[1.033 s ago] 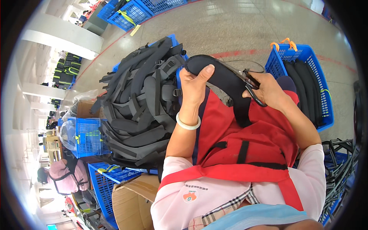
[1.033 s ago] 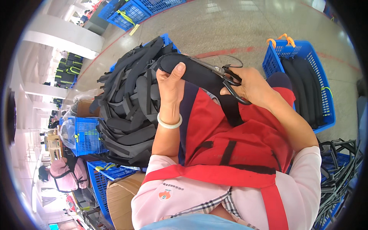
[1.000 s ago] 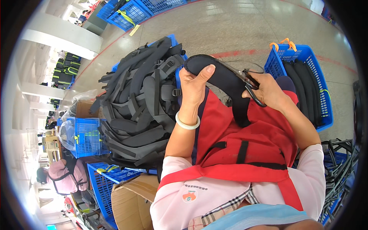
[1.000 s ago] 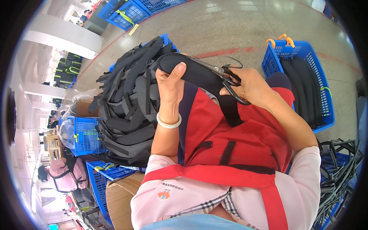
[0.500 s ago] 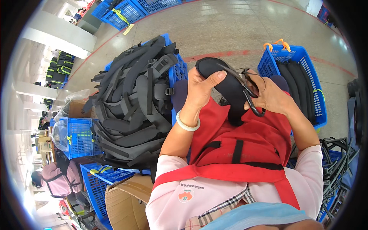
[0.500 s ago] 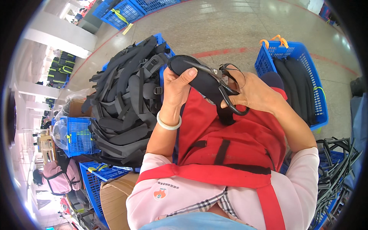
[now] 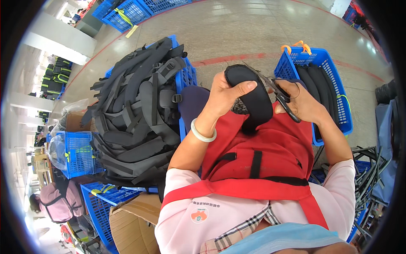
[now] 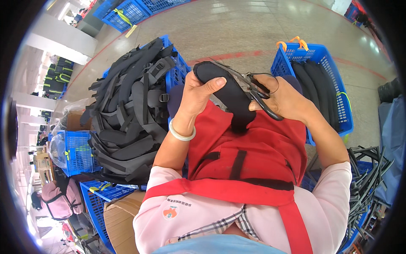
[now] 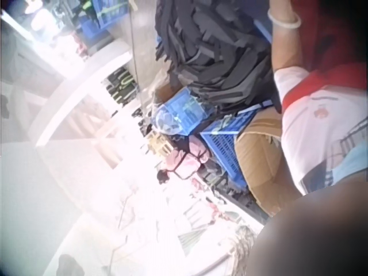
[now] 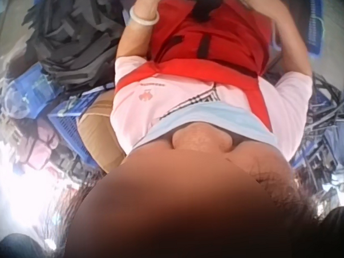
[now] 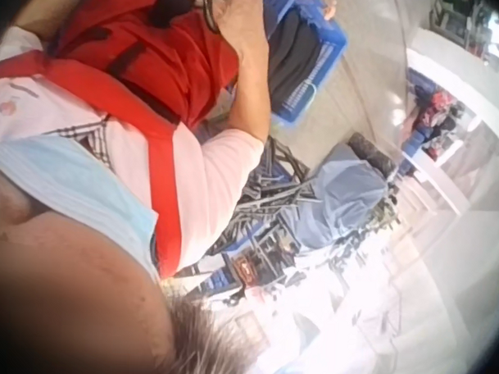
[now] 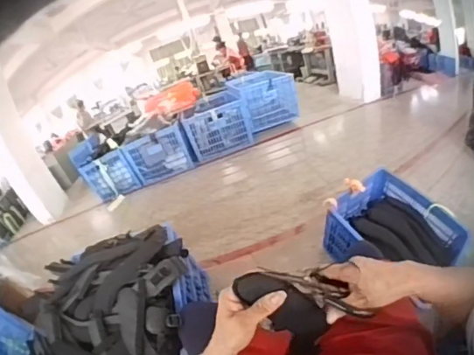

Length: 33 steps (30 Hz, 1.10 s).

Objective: Using scissors to trim excess material or threads from a backpack shoulder strap in a manufacturing setting.

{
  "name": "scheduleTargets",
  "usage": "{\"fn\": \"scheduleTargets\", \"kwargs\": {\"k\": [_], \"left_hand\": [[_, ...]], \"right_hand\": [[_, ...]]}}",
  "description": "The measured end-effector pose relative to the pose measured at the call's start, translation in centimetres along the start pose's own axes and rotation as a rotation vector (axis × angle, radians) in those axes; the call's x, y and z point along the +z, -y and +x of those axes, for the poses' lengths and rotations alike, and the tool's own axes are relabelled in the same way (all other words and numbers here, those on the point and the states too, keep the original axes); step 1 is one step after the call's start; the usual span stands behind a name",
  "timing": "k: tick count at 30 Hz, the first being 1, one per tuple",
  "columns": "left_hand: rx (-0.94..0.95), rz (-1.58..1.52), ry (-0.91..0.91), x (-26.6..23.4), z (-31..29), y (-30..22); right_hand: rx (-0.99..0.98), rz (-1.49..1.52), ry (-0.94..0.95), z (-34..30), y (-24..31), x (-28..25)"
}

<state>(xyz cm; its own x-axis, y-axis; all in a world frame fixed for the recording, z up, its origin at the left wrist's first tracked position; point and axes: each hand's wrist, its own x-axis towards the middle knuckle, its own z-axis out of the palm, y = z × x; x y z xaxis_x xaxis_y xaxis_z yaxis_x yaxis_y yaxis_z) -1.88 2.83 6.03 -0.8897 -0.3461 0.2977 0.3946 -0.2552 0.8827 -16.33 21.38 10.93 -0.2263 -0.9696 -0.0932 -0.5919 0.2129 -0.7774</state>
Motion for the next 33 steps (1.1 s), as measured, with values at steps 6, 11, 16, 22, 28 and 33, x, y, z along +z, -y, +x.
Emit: {"fn": "scheduleTargets", "kwargs": {"k": [6, 11, 16, 22, 28, 33], "left_hand": [[0.043, -0.133, -0.166, 2.1, -0.4, 1.1], [-0.004, -0.145, -0.108, 2.6, -0.3, 1.4], [0.013, -0.151, -0.085, 3.1, -0.3, 1.7], [-0.033, -0.185, -0.095, 3.1, -0.2, 1.9], [-0.064, -0.199, -0.082, 3.2, -0.5, 2.1], [-0.04, -0.219, -0.106, 3.6, -0.7, 2.2]], "right_hand": [[0.171, -0.043, 0.021, -1.6, 0.4, -1.1], [0.039, -0.105, -0.016, -3.2, 0.1, -1.5], [-0.087, -0.087, -0.123, -3.6, -0.7, 0.0], [0.042, -0.01, -0.007, -3.3, -1.2, 0.2], [-0.016, -0.071, -0.075, -3.8, -2.3, 0.2], [0.152, -0.073, -0.077, -4.3, -1.6, 0.4]]}}
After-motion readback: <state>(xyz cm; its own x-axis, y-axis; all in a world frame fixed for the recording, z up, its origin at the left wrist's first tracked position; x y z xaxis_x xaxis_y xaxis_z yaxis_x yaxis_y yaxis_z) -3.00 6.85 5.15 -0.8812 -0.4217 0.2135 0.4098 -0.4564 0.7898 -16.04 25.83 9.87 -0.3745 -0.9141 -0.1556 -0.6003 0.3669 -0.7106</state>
